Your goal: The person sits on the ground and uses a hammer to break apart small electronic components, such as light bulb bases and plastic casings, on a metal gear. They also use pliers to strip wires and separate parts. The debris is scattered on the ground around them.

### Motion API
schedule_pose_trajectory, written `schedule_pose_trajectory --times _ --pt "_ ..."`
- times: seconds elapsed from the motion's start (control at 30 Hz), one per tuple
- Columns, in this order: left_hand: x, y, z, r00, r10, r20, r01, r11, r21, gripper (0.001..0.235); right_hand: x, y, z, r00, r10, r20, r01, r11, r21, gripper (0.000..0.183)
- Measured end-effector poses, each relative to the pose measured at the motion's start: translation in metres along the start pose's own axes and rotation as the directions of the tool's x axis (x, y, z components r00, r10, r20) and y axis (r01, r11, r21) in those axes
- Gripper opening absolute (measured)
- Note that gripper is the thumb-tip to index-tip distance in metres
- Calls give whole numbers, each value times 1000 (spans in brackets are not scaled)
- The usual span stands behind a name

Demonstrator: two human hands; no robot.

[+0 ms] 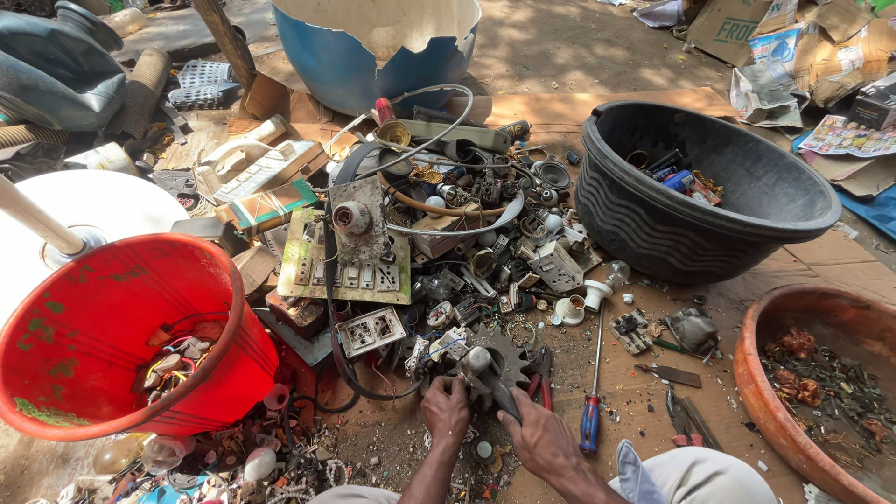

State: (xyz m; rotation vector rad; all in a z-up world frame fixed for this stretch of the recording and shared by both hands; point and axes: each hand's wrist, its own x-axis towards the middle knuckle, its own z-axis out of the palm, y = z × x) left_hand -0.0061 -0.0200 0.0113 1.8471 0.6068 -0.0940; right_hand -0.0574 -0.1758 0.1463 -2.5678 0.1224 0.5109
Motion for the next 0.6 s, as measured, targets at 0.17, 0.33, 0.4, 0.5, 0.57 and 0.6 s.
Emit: schedule_pose_trajectory --times 0.17,0.33,0.4,0.5,0.57,0.6 --pt "0 8 -1 1000 -20 -10 20 1000 -19 32 -19 -7 -6 933 -231 -276 278 949 146 58" --pt "2 -1 2 1000 -21 8 21 1000 -6 34 -21 -4 -2 938 -227 -262 251 966 62 50" --pt "5 -5 3 999 -40 -5 39 998 -40 32 -9 -5 0 999 22 32 -21 999 -45 49" --pt "12 -11 6 999 -35 -12 35 999 -27 33 -13 -2 -1 990 -83 -117 84 996 11 51" --pt "14 -19 10 998 -66 -5 66 998 4 34 -14 -2 -5 988 -46 -146 62 992 111 59" --pt "19 -20 12 995 -95 3 95 995 23 34 -14 -3 -7 987 -24 -160 50 986 161 63"
